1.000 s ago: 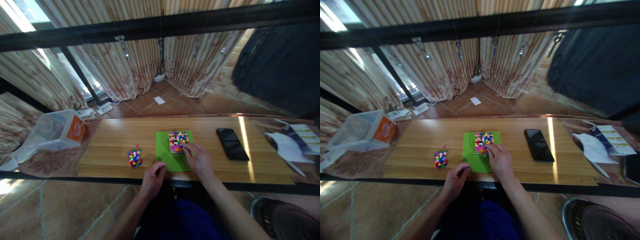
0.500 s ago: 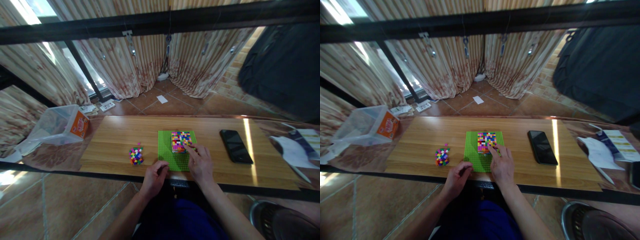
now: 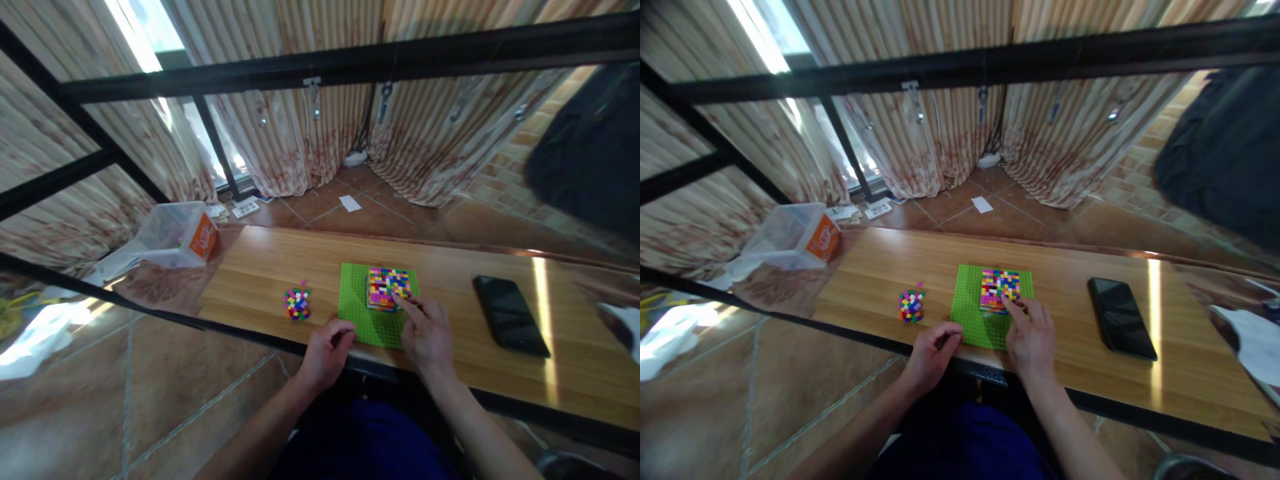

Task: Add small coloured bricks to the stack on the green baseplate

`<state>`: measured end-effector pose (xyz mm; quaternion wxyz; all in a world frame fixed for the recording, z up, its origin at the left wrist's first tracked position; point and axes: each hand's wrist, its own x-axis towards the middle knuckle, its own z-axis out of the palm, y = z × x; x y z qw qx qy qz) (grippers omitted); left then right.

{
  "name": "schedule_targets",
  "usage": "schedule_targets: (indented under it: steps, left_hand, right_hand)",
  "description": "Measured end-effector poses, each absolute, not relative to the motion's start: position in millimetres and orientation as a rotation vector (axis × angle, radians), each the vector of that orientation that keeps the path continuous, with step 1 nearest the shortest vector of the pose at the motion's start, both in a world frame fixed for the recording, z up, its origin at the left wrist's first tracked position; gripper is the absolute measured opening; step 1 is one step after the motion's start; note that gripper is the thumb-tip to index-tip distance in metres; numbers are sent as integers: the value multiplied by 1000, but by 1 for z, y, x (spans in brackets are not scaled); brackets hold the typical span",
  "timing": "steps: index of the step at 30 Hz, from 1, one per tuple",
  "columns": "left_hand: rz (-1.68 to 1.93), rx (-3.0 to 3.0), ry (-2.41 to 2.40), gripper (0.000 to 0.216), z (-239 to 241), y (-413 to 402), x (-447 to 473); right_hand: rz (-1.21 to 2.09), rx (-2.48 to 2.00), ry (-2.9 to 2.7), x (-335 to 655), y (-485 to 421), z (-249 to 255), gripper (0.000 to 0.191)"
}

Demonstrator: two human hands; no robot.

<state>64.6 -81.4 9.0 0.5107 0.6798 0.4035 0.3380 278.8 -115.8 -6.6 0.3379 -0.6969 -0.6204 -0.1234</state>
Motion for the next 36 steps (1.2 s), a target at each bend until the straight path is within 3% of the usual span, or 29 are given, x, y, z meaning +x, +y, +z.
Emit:
schedule_targets:
  steps: [8, 16, 24, 36]
  left_hand:
    - [1113, 1647, 1337, 23, 6, -71, 6]
    - [1043, 1775, 1492, 35, 1, -63, -17]
    - [1046, 1833, 1459, 42, -2, -63, -18]
    - [1027, 1799, 1414, 27, -3, -70, -14]
  right_hand:
    - [-286, -1710, -1533, 250, -119, 10, 29]
    - [156, -1487, -1815, 155, -94, 4, 21]
    - [213, -1531, -1992, 130, -66, -7, 19]
    - [244, -1630, -1998, 135, -75, -6, 11]
